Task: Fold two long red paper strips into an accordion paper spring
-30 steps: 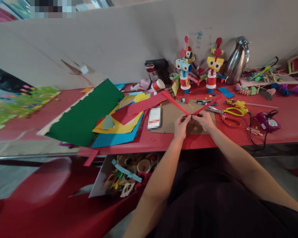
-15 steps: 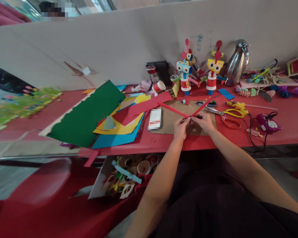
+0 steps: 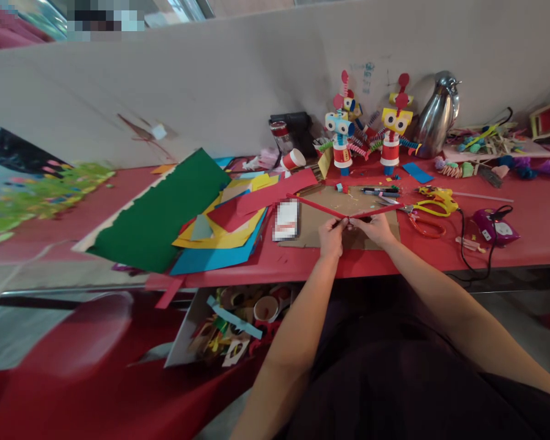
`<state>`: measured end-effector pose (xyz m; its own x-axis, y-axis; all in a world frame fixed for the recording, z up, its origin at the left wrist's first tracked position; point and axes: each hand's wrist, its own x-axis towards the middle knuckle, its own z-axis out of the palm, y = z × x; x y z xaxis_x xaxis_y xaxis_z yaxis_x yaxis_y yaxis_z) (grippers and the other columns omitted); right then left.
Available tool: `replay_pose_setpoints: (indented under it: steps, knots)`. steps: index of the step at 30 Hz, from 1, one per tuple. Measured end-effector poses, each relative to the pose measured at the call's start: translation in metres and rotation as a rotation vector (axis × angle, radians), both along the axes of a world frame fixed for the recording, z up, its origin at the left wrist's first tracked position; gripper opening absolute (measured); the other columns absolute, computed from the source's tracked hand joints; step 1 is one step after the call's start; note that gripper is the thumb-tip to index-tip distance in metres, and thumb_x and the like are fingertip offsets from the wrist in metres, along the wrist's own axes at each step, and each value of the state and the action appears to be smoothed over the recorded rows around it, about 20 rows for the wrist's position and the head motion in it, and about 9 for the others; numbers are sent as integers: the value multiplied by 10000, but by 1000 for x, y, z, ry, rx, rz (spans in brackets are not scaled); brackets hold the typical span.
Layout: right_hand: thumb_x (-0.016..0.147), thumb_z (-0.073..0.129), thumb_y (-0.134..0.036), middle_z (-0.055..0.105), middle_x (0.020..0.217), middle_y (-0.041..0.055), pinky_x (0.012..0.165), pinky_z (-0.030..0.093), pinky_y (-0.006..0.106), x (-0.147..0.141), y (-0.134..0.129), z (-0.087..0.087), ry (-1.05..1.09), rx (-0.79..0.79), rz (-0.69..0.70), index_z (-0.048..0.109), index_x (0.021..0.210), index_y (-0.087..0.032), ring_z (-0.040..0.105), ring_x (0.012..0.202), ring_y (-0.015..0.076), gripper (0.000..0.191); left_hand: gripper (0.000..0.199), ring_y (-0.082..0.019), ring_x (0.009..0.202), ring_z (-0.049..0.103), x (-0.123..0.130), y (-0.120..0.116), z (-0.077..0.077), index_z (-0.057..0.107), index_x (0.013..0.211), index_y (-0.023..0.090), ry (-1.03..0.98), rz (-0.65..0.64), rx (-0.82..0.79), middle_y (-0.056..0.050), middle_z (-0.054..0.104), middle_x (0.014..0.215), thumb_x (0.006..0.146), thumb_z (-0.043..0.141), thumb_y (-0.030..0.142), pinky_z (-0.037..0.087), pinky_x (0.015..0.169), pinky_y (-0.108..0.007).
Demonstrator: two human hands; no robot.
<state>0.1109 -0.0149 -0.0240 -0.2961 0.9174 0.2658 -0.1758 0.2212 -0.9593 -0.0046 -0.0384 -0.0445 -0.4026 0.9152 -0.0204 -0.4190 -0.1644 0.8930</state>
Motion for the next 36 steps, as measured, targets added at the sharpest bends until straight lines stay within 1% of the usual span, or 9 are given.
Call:
replay_pose_setpoints:
  steps: [2, 4, 8, 15, 20, 23, 26, 29, 36]
  knots:
    - [626, 770, -481, 695, 601, 19, 643, 522, 324, 0, 0, 0, 12, -12, 5, 692, 634, -205, 647, 599, 182, 286, 223, -87, 480, 546, 0, 0, 0, 600, 518, 172, 3, 3, -2, 43, 585, 481, 570, 810, 226, 448, 552, -223]
    - [614, 778, -496, 688, 589, 18, 614, 509, 303, 0, 1, -1, -3, -59, 3, 674, 611, -198, 636, 577, 168, 317, 218, -95, 493, 562, 0, -1, 1, 613, 535, 173, -3, -8, -8, 37, 603, 498, 574, 815, 245, 464, 570, -233]
    - [603, 762, -565, 653, 553, -2, 551, 469, 269, 0, 3, -3, -12, -143, -39, 617, 580, -195, 598, 532, 141, 398, 228, -106, 523, 591, 2, -3, 4, 642, 580, 178, -4, -49, -24, 30, 634, 536, 562, 835, 299, 485, 605, -247]
    - [688, 696, -538, 610, 554, -13, 552, 421, 269, 2, 4, -1, -98, 7, -96, 591, 585, -201, 558, 548, 136, 367, 213, -99, 529, 579, 4, -5, 8, 678, 628, 172, -27, -110, 18, 19, 649, 570, 549, 834, 293, 474, 603, -246]
    - [688, 697, -528, 608, 599, -11, 569, 433, 273, 2, 1, -1, -99, 2, -108, 586, 638, -210, 568, 582, 143, 341, 208, -104, 529, 571, 4, -6, 10, 655, 568, 170, 15, -78, 4, 23, 622, 541, 589, 816, 299, 452, 593, -249]
    - [666, 715, -522, 612, 627, -12, 586, 440, 270, 1, 1, 0, -93, 11, -101, 601, 662, -210, 562, 607, 143, 332, 203, -106, 561, 580, 3, -6, 9, 668, 571, 172, 5, -62, 7, 20, 640, 565, 576, 822, 304, 456, 623, -250]
    - [672, 700, -525, 599, 619, -15, 600, 436, 269, 2, 3, -1, -93, 4, -113, 609, 643, -207, 539, 612, 138, 332, 188, -107, 586, 589, 3, -6, 8, 687, 581, 176, 16, -54, 1, 15, 659, 587, 553, 829, 297, 466, 649, -252]
    - [665, 698, -526, 580, 597, -19, 583, 420, 268, 2, 5, -2, -102, -15, -121, 610, 627, -206, 515, 592, 133, 335, 192, -107, 574, 581, 4, -5, 8, 681, 558, 179, 34, -46, -2, 18, 650, 569, 553, 828, 302, 467, 638, -250]
    - [648, 723, -526, 602, 597, -17, 580, 431, 269, 1, 5, -2, -60, -57, -100, 612, 625, -207, 542, 589, 137, 339, 229, -112, 594, 614, 4, -5, 9, 690, 633, 181, -26, -108, 16, 11, 675, 626, 556, 841, 335, 495, 654, -260]
